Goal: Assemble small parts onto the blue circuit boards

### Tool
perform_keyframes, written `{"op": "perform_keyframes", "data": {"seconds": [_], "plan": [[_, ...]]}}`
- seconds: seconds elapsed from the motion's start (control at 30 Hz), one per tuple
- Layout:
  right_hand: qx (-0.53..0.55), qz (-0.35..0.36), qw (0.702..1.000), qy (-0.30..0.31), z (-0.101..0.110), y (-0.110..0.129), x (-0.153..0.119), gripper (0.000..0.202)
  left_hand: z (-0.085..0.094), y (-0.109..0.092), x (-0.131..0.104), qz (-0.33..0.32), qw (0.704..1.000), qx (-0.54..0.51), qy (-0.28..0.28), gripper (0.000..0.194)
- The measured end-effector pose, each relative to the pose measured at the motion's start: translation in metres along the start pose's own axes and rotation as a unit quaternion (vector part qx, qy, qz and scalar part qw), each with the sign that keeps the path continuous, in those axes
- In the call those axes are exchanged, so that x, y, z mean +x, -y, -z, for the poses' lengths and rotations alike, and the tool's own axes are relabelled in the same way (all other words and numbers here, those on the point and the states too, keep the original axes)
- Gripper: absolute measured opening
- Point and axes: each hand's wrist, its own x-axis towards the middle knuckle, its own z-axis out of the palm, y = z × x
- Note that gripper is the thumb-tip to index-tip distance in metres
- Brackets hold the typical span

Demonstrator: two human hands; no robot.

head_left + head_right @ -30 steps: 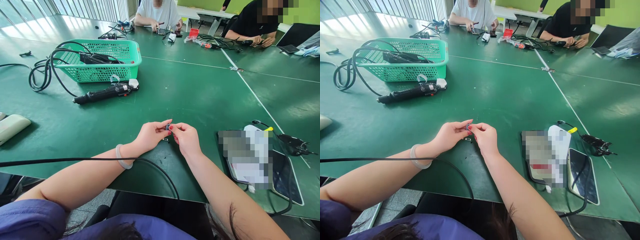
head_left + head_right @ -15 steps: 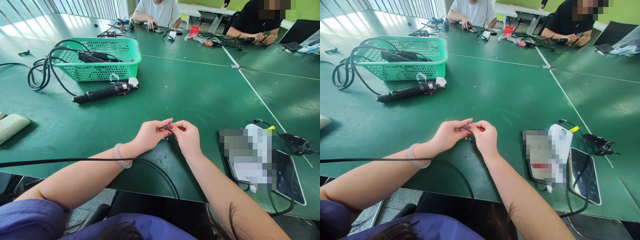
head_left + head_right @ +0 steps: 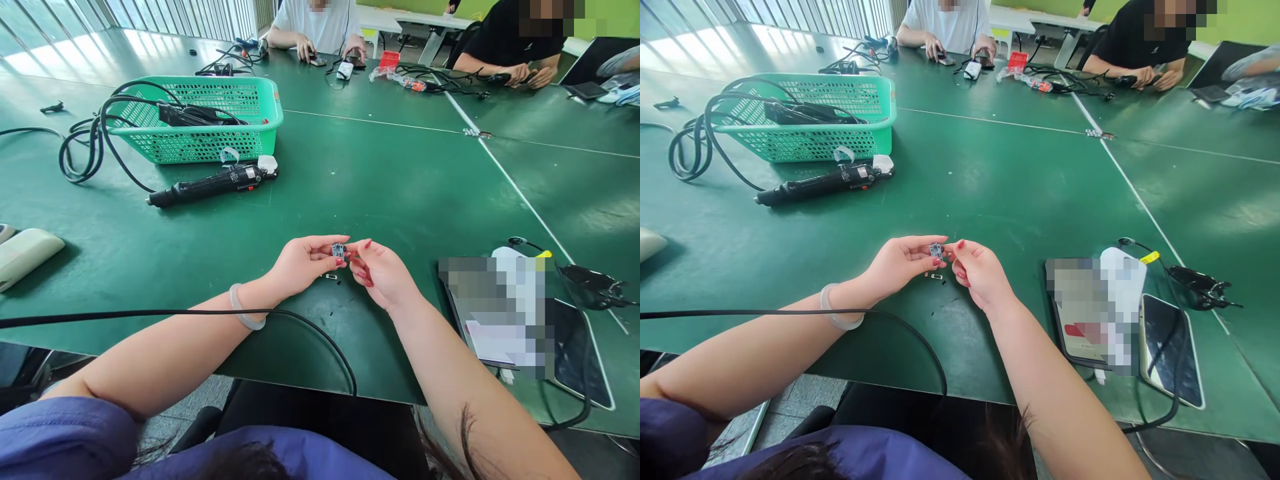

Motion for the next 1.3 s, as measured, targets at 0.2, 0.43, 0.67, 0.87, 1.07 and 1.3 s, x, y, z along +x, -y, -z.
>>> {"op": "perform_keyframes", "data": {"seconds": [0.2, 0.43, 0.67, 0.87, 1.07, 1.3], "plan": [[-0.262, 0.082, 0.96, -0.062, 0.014, -0.002, 0.001, 0.033, 0.011, 0.0, 0.011, 0.021, 0.991, -0.095, -0.095, 0.03], [-0.516, 0.179, 0.838, -0.002, 0.003, -0.008, -0.002, 0.012, 0.017, -0.005, 0.018, 0.037, 0.98, -0.121, -0.153, 0.019], [-0.561, 0.198, 0.804, 0.006, -0.003, -0.013, 0.004, 0.018, 0.013, -0.002, 0.017, 0.078, 0.985, -0.099, -0.116, 0.021], [-0.415, 0.301, 0.855, -0.077, 0.0, -0.01, 0.002, 0.016, 0.011, -0.001, 0.014, 0.098, 0.992, -0.058, -0.047, 0.023], [-0.314, 0.29, 0.898, -0.11, -0.006, -0.008, -0.001, 0.012, 0.005, -0.002, 0.011, 0.083, 0.997, -0.006, 0.0, 0.014], [-0.173, 0.197, 0.959, -0.103, -0.009, -0.014, 0.002, 0.014, 0.005, 0.002, 0.009, 0.021, 0.999, 0.008, 0.028, 0.021]]}}
